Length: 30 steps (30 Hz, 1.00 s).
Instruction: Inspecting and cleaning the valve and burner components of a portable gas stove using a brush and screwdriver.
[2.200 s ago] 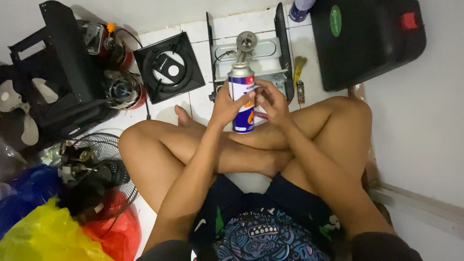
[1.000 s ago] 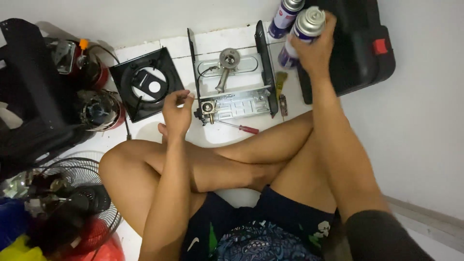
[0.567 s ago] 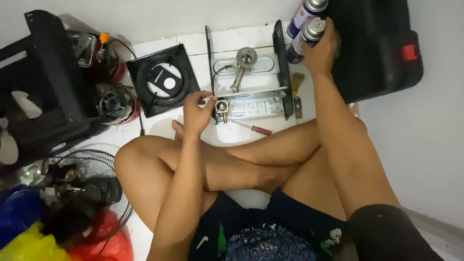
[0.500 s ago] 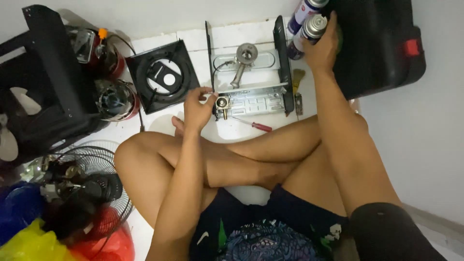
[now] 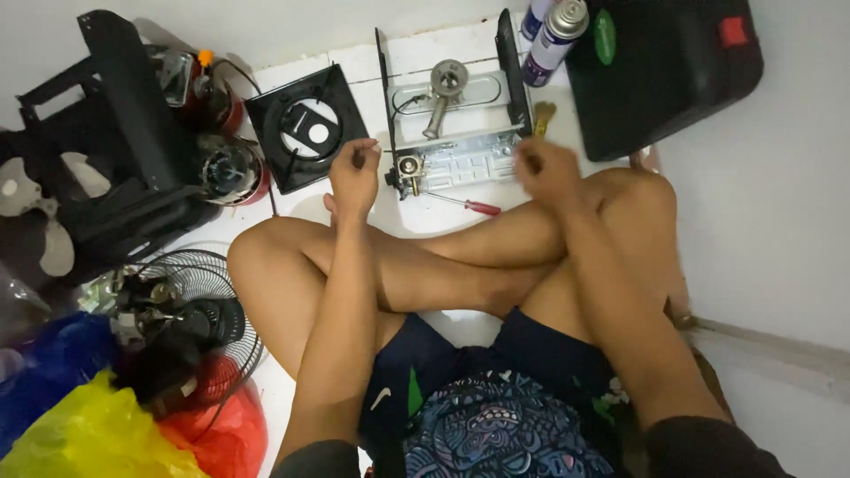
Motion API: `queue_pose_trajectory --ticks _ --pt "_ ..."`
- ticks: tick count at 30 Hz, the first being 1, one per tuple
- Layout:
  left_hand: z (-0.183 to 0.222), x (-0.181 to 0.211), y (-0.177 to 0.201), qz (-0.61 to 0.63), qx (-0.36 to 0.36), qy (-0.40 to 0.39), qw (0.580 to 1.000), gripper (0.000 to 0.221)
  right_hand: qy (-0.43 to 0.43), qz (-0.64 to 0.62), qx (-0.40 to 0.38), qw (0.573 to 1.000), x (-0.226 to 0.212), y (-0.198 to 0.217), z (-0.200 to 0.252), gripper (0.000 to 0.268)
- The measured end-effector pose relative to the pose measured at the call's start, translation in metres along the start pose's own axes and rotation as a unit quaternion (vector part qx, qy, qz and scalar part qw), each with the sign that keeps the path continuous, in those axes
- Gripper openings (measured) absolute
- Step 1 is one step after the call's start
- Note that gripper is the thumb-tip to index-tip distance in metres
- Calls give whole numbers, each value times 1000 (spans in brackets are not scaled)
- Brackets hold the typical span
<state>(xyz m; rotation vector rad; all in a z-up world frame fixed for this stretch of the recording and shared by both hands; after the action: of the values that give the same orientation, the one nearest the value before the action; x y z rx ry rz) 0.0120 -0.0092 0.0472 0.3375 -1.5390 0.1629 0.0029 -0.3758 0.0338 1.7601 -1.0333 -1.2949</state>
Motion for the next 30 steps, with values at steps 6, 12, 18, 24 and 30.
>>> queue_pose_trajectory --ticks 6,12,18,24,30 --pt "23 -15 1 -14 -31 17 999 18 112 14 -264 958 -98 -36 35 30" --pt "48 9 12 -28 -20 -30 999 17 106 221 -393 886 -109 -37 53 58" --pt "104 60 36 290 27 84 953 25 79 282 -427 856 -114 -57 55 71" --pt "191 75 52 429 -66 67 898 24 53 336 -389 856 -117 -24 46 65" --pt "193 44 72 445 -30 51 893 21 31 337 -336 879 -128 23 55 66"
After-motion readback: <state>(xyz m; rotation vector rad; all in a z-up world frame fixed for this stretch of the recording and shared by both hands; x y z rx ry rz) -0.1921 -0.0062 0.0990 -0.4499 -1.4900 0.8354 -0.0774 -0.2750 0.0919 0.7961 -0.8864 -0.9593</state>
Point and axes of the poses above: each hand's wrist, its own z-axis away from the middle knuckle, its own y-axis out of the back of the hand, x = y × z, the point moved 8 cm from there along -z, towards the middle knuckle, and after that the axes turned 15 degrees about z, right-handed, at the moved point
